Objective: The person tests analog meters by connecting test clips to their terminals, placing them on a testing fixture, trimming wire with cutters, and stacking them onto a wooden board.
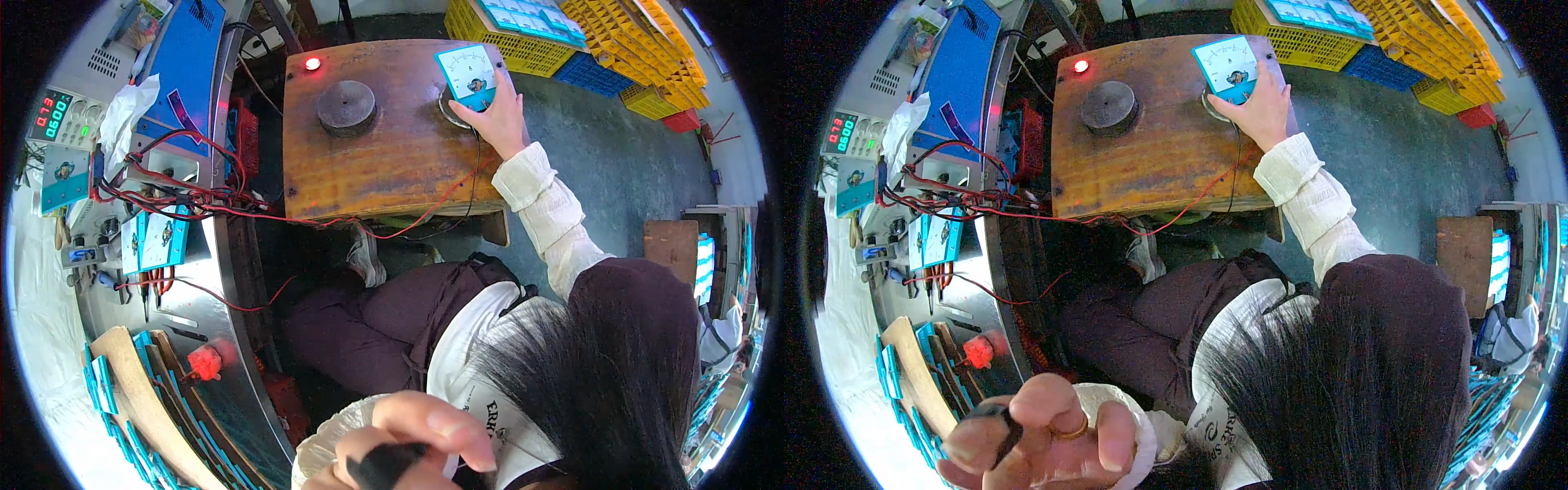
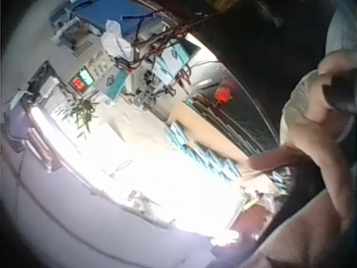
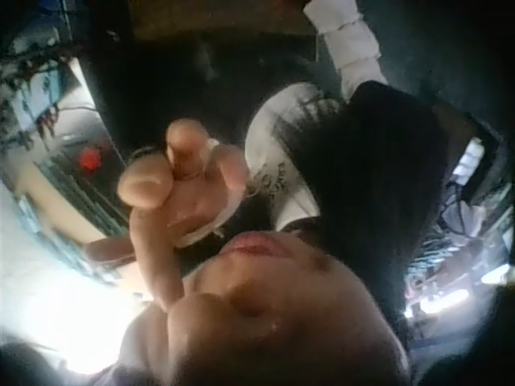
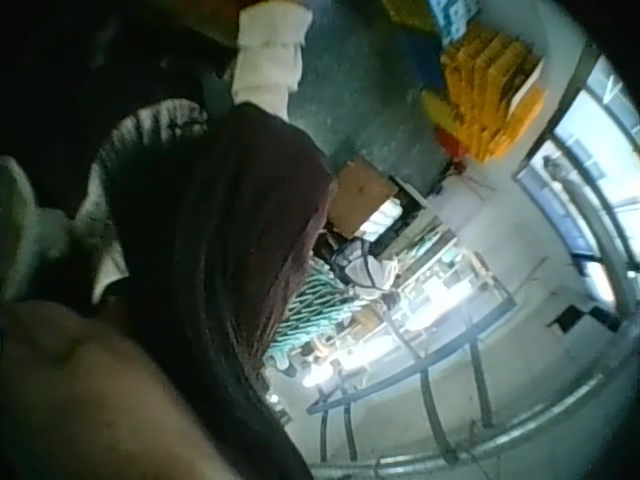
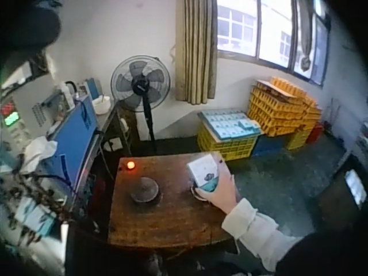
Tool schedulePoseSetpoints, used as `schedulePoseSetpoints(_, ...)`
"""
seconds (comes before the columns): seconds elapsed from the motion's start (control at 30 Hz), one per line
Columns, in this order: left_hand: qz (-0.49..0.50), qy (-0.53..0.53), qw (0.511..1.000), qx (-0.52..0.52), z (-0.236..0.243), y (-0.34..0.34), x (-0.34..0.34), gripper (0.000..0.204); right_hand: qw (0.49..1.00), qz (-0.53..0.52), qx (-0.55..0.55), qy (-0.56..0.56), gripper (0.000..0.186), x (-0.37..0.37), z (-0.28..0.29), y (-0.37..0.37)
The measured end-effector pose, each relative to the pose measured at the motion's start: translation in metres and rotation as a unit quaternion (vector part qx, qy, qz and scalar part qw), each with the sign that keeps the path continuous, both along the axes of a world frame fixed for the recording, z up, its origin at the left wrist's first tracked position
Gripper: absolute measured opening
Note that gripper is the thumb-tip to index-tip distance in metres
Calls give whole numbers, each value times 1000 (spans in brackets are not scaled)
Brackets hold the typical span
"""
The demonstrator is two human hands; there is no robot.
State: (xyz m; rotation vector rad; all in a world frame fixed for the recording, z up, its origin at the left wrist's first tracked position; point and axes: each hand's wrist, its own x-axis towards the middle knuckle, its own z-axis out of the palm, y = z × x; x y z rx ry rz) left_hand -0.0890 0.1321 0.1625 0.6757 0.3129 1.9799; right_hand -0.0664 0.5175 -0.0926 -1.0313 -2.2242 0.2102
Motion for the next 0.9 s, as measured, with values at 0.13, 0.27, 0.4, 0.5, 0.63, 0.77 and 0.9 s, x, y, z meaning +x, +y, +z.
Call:
schedulePoseSetpoints(0.13, 70, -11, 998, 4, -39, -19, 2, 50, 1000, 8, -6, 7, 108, -6, 5, -5)
schedulePoseSetpoints(0.27, 127, 24, 991, -41, -71, -23, -3, 70, 999, 28, -9, 27, 107, -8, 4, -4)
schedulePoseSetpoints(0.4, 207, -88, 966, -130, -121, -50, 13, 70, 989, 104, -81, 63, 80, -9, 37, -18)
schedulePoseSetpoints(0.5, 278, -123, 915, -266, -165, -80, 32, 55, 993, 91, -42, 63, 70, -14, 25, -21)
schedulePoseSetpoints(0.63, 468, -29, 775, -425, -171, -83, 59, 39, 989, 102, -67, 80, 76, -10, 21, -14)
schedulePoseSetpoints(0.77, 534, 26, 676, -507, -170, -88, 68, 39, 981, 185, 44, 40, 81, -26, 17, -77)
schedulePoseSetpoints(0.9, 526, 152, 560, -622, -164, -77, 73, 44, 842, 479, -235, 84, 103, -20, 41, -240)
